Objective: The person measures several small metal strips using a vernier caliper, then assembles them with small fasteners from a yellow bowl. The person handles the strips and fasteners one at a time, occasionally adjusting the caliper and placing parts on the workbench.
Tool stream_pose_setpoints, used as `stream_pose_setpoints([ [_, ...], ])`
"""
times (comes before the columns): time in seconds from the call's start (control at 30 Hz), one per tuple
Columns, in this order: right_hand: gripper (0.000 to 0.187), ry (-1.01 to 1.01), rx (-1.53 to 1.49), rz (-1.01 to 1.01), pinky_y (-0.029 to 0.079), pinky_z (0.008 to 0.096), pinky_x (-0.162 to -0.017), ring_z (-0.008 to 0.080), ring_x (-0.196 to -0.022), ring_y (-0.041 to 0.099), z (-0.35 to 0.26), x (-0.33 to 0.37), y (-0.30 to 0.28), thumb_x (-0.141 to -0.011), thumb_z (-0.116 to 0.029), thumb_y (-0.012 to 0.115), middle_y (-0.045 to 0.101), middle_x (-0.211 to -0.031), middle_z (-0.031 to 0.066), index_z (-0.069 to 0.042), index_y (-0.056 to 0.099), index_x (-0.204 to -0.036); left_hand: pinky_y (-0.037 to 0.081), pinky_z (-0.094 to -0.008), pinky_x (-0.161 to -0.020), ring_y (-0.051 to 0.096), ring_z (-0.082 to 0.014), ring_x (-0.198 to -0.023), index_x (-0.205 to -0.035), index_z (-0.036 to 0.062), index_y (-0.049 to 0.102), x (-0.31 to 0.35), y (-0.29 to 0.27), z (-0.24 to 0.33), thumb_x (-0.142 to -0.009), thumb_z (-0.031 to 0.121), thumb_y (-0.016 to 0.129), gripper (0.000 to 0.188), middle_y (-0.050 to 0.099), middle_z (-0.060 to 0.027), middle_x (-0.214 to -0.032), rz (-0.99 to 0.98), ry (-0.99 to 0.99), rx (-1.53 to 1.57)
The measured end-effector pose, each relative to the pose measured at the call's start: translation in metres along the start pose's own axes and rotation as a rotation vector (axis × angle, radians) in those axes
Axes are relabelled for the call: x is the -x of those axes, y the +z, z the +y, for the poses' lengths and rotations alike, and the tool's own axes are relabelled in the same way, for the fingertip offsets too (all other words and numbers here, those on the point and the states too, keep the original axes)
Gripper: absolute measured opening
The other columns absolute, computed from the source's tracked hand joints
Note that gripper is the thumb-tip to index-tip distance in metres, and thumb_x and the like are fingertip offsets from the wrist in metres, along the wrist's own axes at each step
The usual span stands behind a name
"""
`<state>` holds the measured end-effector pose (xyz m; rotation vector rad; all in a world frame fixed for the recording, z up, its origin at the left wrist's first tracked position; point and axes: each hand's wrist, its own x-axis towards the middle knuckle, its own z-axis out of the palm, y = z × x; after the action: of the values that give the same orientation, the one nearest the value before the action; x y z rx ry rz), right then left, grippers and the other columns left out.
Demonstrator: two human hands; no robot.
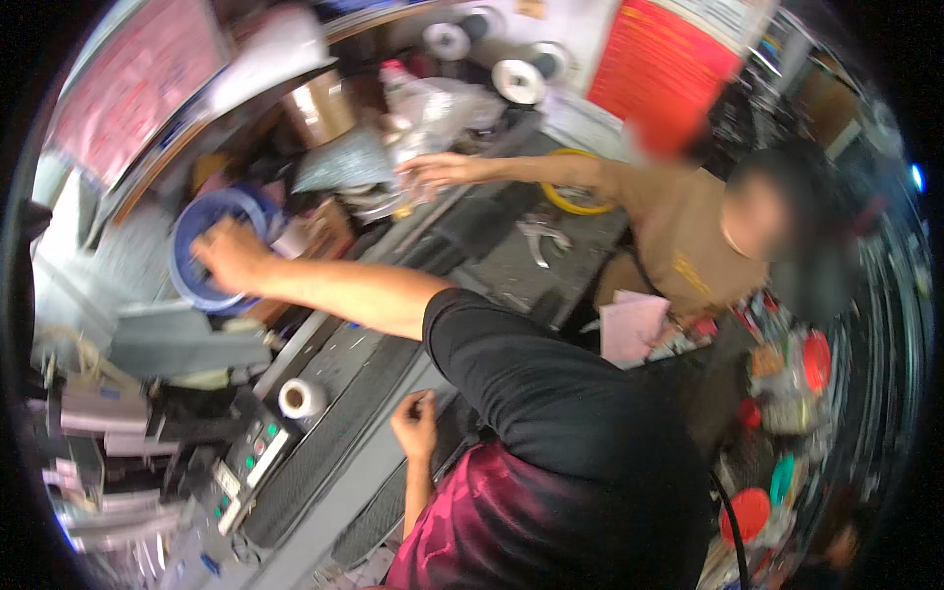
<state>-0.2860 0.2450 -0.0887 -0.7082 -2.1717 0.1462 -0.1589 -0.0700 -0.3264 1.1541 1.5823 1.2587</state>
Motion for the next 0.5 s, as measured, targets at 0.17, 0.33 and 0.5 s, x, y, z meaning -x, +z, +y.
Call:
stream_pose_setpoints([
  [0.17,0.062,-0.087,-0.411,0.297,0.051,0.0409,-0.091,0.0294,-0.099,0.064,-0.019,0.126,-0.174,-0.076,-0.036,0.100,0.063,-0.118,0.0107,-0.007,0.068,-0.121,0.033,-0.0266,-0.057,0.043,-0.0053,-0.065,-0.101,-0.0039,0.080,-0.008,0.000,-0.019,-0.099,0.012,0.081,0.016,0.054,0.0061,-0.071,-0.093,0.017,0.028],
  [0.33,0.036,0.339,-1.044,1.092,0.045,0.0304,-0.069,0.0166,-0.076,0.055,0.045,0.266,-0.344,-0.105,-0.046,0.071,0.058,-0.085,0.0023,-0.012,0.062,-0.112,0.032,-0.0261,-0.056,0.040,-0.0040,-0.063,-0.101,-0.0019,0.080,-0.020,0.009,-0.030,-0.101,0.014,0.080,0.015,0.052,0.0078,-0.070,-0.212,0.029,0.024],
  [0.5,0.046,0.749,-0.787,1.770,0.041,0.0265,-0.061,0.0107,-0.066,0.052,0.080,0.388,-0.428,-0.100,-0.057,0.077,0.056,-0.077,0.0003,-0.014,0.064,-0.106,0.030,-0.0246,-0.055,0.039,-0.0021,-0.061,-0.100,-0.0018,0.078,-0.031,0.022,-0.033,-0.102,0.013,0.079,0.015,0.051,0.0092,-0.068,-0.338,0.034,0.003],
])
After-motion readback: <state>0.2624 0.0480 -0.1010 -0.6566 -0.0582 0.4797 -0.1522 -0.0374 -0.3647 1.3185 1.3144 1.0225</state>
